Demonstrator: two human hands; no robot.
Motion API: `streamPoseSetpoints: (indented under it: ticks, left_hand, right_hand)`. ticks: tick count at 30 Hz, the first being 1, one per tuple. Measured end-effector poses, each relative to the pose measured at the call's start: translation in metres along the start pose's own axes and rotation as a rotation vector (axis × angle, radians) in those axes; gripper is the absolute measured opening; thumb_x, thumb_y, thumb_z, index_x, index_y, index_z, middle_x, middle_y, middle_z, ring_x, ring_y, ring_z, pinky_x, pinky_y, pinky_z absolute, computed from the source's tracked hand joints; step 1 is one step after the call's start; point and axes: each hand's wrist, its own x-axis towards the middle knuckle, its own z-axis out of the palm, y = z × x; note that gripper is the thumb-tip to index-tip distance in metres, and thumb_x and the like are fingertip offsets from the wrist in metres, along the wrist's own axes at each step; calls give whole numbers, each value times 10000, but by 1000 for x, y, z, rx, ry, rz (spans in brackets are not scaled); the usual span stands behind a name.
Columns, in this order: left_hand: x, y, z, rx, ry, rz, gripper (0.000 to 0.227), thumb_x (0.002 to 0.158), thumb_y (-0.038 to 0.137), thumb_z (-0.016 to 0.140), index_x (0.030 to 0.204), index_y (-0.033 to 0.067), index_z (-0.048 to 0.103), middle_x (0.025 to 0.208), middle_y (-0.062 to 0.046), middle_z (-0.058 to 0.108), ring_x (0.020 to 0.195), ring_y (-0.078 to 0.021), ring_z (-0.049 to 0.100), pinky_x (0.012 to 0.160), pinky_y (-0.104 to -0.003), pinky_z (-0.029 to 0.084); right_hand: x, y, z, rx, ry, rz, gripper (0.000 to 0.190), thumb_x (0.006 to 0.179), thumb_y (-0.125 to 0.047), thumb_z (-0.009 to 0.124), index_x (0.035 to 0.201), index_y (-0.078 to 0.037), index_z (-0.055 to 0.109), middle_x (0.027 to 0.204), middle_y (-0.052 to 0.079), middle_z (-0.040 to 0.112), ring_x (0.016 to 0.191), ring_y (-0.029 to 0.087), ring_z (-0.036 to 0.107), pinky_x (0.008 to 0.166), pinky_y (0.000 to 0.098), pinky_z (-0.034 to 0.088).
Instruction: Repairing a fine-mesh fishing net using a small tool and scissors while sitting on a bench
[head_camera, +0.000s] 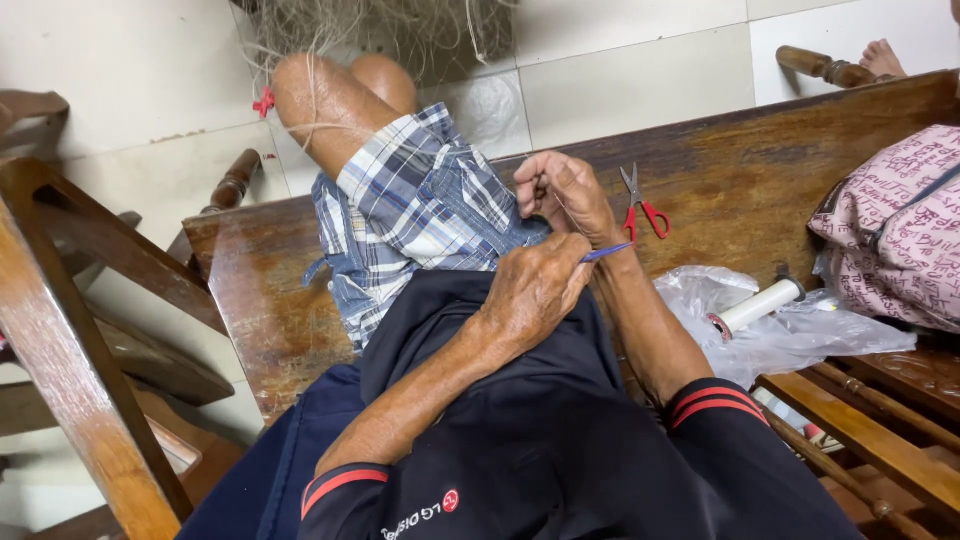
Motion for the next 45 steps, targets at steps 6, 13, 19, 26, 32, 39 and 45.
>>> streamPoseSetpoints:
  ticks: [6,13,19,26,32,39,45]
  left_hand:
    - [-4,-9,1,9,-62,-36,109,1098,284,733,1118,179,713,938,-147,761,844,-468,837,716,-604,676]
    - [-7,-25,14,46,-97,-78,117,1095,288,737,1093,175,710,917,-139,758,803,-482,835,691,-617,675]
    - [-4,-29,17,94,-160,-106,104,1101,300,718,1102,196,708,935,-118,755,821,-476,846,723,-618,702]
    - [-1,-28,18,73,-179,-126,136,1108,302,711,1083,170,692,935,-136,752,826,-497,845,720,-633,697]
    - [0,-29,21,75,-194,-147,137,1114,304,710,1091,169,703,939,-144,757,850,-513,846,754,-657,704]
    - [-2,-28,17,53,-202,-155,132,1110,292,712,1085,162,712,947,-151,766,868,-519,846,769,-668,706]
    - [0,-25,12,60,-190,-145,137,1126,299,676,1068,176,695,940,-161,760,871,-521,836,758,-680,693]
  right_hand:
    - [7,-14,-4,-234,2,-38,299,1045,-86,894,1227,111,762,772,198,775,639,197,778,643,294,652]
    - [13,-19,-6,-398,43,-103,359,1043,-3,939,1323,91,735,862,193,812,673,163,776,654,289,659]
    - [22,-29,11,-466,82,-144,357,1090,-49,930,1362,43,718,836,159,792,652,139,755,619,233,613]
    - [27,-20,17,-372,167,-189,220,1159,-105,859,1269,43,740,752,153,742,552,137,695,527,237,574]
    - [25,-11,20,-236,228,-232,166,1202,-157,774,1221,-12,695,723,124,694,491,120,644,540,288,637]
    - [24,-3,19,-155,223,-248,193,1241,-227,690,1194,-49,632,760,80,672,514,102,653,599,329,688]
    - [27,1,14,-157,214,-267,252,1258,-301,654,1196,-68,580,864,129,702,609,184,740,612,360,709]
